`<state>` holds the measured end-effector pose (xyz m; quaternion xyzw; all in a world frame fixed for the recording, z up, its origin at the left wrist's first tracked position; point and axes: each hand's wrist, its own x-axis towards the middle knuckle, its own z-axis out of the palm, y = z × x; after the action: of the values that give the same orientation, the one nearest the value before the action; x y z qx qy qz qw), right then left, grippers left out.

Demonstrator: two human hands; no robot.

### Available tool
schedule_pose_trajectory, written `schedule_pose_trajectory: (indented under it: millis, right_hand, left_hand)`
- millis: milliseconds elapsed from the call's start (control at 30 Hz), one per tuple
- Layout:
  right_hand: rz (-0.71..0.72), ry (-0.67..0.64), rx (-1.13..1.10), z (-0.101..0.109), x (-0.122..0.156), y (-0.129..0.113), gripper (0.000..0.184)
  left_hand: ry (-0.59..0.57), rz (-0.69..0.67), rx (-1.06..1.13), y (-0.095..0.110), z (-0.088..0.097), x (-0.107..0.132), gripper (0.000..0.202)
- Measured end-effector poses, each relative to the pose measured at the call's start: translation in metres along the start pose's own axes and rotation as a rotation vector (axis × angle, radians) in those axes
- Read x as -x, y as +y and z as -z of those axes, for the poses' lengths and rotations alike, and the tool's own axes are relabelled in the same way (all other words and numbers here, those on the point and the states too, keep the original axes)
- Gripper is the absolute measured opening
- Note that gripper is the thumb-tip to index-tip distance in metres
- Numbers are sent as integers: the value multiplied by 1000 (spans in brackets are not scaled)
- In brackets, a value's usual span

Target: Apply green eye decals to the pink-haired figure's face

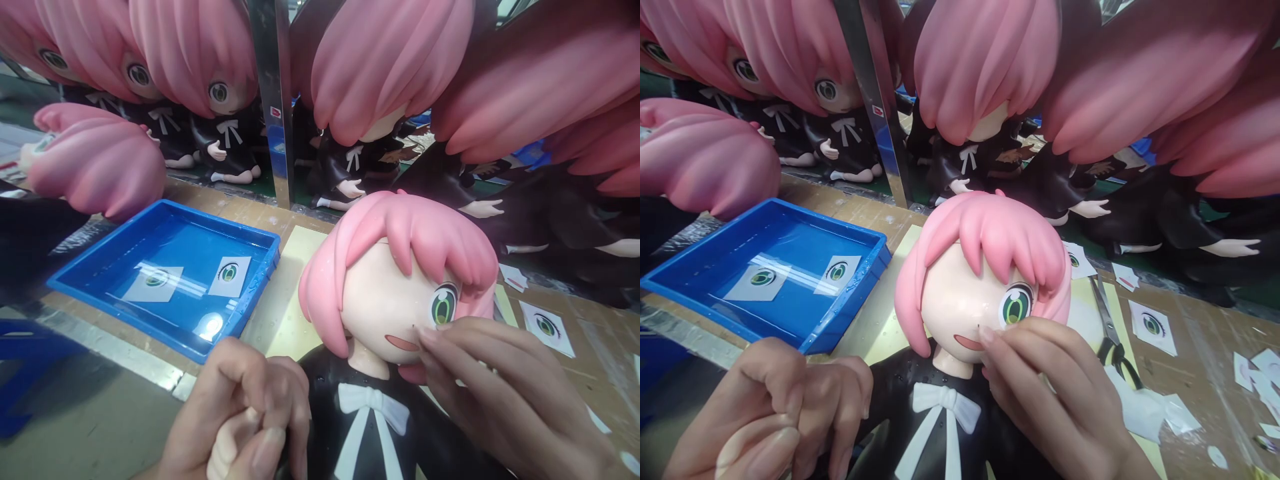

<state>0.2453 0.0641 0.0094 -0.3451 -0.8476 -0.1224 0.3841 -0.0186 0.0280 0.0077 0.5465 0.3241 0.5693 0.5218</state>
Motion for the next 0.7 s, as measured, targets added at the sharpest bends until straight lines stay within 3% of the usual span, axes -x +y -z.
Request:
schedule_pose_trajectory:
  millis: [267, 433, 600, 700]
  right_hand:
    - [-118, -23, -96, 3, -26, -10, 22]
    - [-127, -142, -140, 5, -28, -6, 10]
    - [-98, -205, -123, 9, -33, -7, 9]
    - [-5, -188, -51, 11, -32, -9, 8]
  left_hand:
    - [-22, 35, -33, 2, 2, 0, 11]
    - [-58, 41, -35, 3, 5, -1, 3]
    - [-53, 39, -29, 4, 4, -1, 6]
    - [-43, 67, -20, 6, 4, 0, 6]
